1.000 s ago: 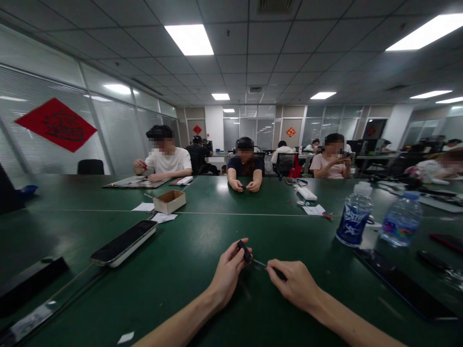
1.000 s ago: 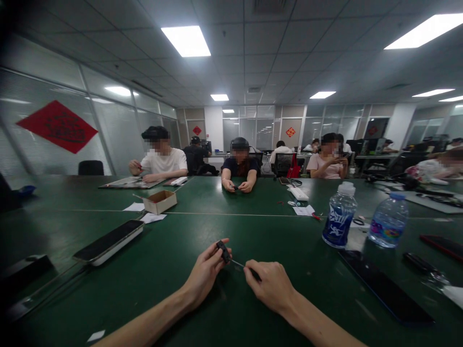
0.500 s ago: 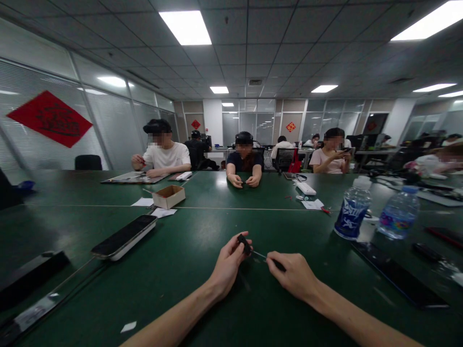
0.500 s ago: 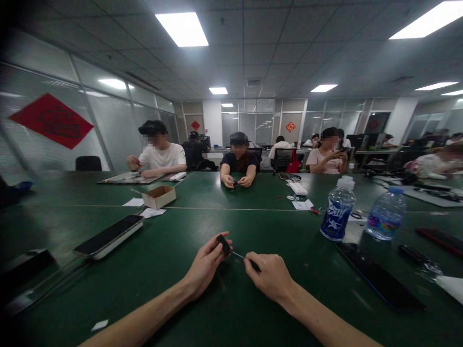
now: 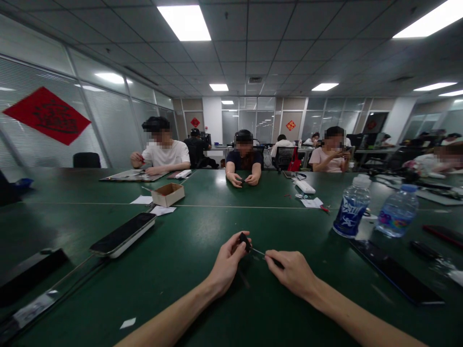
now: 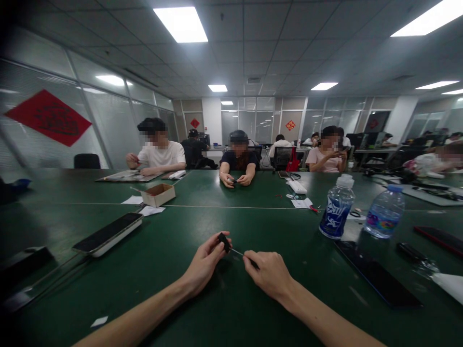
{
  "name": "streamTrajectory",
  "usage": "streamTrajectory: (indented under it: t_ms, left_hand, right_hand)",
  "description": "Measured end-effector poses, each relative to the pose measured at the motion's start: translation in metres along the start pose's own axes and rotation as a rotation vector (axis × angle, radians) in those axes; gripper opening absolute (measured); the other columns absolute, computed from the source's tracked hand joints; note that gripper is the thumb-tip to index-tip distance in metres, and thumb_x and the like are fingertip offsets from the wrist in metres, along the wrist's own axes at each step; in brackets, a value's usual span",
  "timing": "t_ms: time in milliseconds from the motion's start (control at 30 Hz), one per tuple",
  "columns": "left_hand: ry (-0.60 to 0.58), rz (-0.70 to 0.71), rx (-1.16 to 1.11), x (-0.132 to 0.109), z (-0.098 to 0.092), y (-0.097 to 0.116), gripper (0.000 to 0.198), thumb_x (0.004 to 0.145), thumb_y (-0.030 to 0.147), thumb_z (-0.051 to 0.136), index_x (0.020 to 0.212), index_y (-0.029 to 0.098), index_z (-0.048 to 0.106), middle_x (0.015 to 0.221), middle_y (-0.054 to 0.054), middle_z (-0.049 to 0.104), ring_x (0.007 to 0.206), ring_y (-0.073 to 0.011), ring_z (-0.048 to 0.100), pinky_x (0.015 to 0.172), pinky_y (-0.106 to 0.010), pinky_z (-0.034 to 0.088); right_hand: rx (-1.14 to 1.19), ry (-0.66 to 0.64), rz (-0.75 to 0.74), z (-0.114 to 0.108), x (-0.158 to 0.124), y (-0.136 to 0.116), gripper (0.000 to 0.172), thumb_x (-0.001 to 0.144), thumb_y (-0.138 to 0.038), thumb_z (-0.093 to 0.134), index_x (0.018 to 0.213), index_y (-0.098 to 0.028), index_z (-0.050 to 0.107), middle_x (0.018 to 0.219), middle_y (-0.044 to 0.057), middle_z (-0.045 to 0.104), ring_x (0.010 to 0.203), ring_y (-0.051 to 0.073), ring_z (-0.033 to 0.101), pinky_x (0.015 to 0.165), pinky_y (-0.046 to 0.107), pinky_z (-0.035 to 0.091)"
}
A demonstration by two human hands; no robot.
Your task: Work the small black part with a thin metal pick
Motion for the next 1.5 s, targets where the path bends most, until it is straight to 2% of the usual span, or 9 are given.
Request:
streamTrajectory:
  t_ms: [267,500,567,733,867,1067,1500]
  left_hand:
    - [-0.021,-0.007,0.038,-0.002,0.001,0.003,0.037,0.083,0.037,0.059,0.115,0.019,0.057,0.110,-0.010,0.060,0.106,-0.0234,0.053,0.098,-0.037,0.038]
    - [-0.048,0.021,-0.032,0.001,0.000,0.001,0.032,0.084,0.039,0.056,0.107,0.016,0.058,0.105,-0.011,0.060,0.102,-0.0227,0.055,0.095,-0.038,0.042]
    - [-0.052,0.016,-0.016,0.001,0.001,0.000,0.031,0.085,0.039,0.056,0.106,0.016,0.058,0.104,-0.010,0.060,0.101,-0.0226,0.055,0.094,-0.038,0.043]
    - [-0.150,-0.028,0.061,0.000,0.002,-0.002,0.031,0.083,0.038,0.058,0.106,0.016,0.059,0.102,-0.010,0.061,0.098,-0.0233,0.057,0.089,-0.037,0.045]
    - [-0.045,-0.023,-0.042,0.004,-0.003,-0.007,0.034,0.085,0.039,0.056,0.111,0.017,0.057,0.106,-0.010,0.059,0.100,-0.0221,0.055,0.093,-0.038,0.043]
    - [0.019,-0.028,-0.104,0.005,-0.006,-0.009,0.041,0.084,0.037,0.058,0.121,0.020,0.053,0.113,-0.011,0.056,0.104,-0.0222,0.054,0.096,-0.040,0.041]
    - [-0.035,0.005,-0.020,0.002,-0.004,-0.004,0.036,0.086,0.034,0.055,0.119,0.020,0.054,0.114,-0.010,0.057,0.108,-0.0223,0.053,0.101,-0.040,0.037]
  right_hand:
    - [-0.031,0.012,0.001,-0.001,-0.001,-0.001,0.025,0.096,-0.030,0.038,0.101,-0.023,0.062,0.074,-0.001,0.063,0.060,0.012,0.058,0.059,0.023,0.040]
    - [-0.047,0.054,-0.022,0.000,-0.002,-0.001,0.026,0.097,-0.032,0.037,0.099,-0.021,0.060,0.076,0.001,0.063,0.065,0.014,0.059,0.063,0.023,0.042]
    - [-0.009,0.097,-0.014,0.000,-0.001,0.000,0.026,0.097,-0.033,0.037,0.100,-0.021,0.059,0.079,0.002,0.063,0.068,0.014,0.059,0.065,0.024,0.042]
    - [0.110,0.263,0.139,-0.003,0.003,0.003,0.026,0.099,-0.033,0.034,0.105,-0.020,0.055,0.073,0.000,0.060,0.057,0.012,0.056,0.054,0.022,0.040]
    - [0.091,0.172,0.048,-0.002,0.003,-0.002,0.021,0.097,-0.031,0.038,0.101,-0.021,0.056,0.077,0.000,0.062,0.063,0.013,0.058,0.060,0.022,0.041]
    - [0.001,0.051,0.019,0.001,0.003,-0.004,0.022,0.096,-0.031,0.040,0.094,-0.022,0.060,0.072,-0.001,0.062,0.059,0.012,0.057,0.060,0.022,0.039]
    - [-0.046,0.005,0.010,0.003,0.003,-0.002,0.023,0.095,-0.031,0.039,0.097,-0.024,0.061,0.073,-0.001,0.063,0.061,0.012,0.057,0.060,0.023,0.038]
Point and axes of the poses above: each hand's wrist, its own x-axis towards the middle knuckle, its own z-axis out of the palm, y = z × x, the point moved 1 cm from there along x, towards the middle knuckle
